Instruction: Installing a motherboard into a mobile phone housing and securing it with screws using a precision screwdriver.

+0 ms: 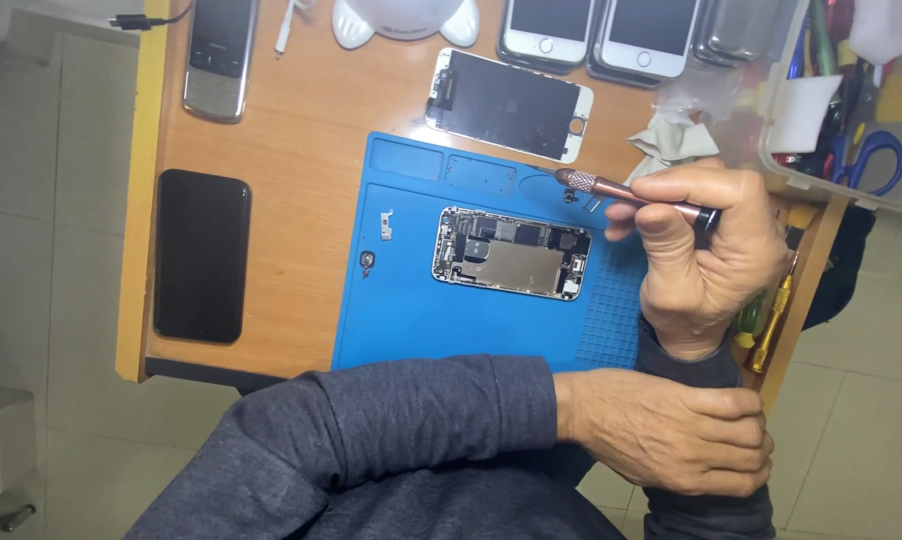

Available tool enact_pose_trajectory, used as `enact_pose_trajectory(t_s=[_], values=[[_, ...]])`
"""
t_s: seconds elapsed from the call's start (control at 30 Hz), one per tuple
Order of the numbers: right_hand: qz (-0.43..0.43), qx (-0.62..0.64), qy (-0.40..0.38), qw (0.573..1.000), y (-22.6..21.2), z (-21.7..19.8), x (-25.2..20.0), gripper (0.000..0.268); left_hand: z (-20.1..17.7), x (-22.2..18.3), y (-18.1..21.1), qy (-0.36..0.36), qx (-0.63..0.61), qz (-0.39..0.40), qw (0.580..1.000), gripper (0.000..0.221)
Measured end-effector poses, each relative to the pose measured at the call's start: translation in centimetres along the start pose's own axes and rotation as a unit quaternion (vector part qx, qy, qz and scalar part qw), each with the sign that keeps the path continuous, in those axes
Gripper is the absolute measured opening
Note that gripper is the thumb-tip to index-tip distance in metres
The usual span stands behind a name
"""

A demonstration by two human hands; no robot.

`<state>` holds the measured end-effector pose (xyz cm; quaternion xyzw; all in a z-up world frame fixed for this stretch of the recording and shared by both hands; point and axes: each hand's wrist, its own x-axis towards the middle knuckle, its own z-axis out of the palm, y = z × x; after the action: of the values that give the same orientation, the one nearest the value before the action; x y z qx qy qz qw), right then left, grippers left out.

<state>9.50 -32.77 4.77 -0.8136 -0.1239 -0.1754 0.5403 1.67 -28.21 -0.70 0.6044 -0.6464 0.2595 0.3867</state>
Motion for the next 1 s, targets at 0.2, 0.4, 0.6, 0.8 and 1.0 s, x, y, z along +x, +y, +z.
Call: enact_pose_trajectory(t_s=[0.2,0.4,0.6,0.8,1.0], values=[[0.009,0.006,-0.005,1.000,-0.1,-0.1,-0.1,0.042,0.0,0.0,0.0,-0.011,0.011,0.006,1.000,0.031],[-0.024,-0.019,-0.022,0.999,-0.3,-0.2,0.3,0.040,-0.3,0.0,-0.2,-0.009,0.011,0.013,1.000,0.029],[-0.036,-0.024,-0.045,0.998,-0.7,-0.5,0.9,0.034,-1.8,0.4,-0.7,0.001,0.022,0.023,0.999,0.026],[-0.060,-0.003,-0.025,0.998,-0.4,-1.3,1.4,0.043,-9.2,0.0,-0.9,-0.022,0.051,-0.010,0.998,0.011],[-0.081,0.015,0.019,0.996,1.0,-1.6,1.6,0.045,-19.9,-6.7,-4.2,-0.134,0.151,-0.192,0.960,0.066]])
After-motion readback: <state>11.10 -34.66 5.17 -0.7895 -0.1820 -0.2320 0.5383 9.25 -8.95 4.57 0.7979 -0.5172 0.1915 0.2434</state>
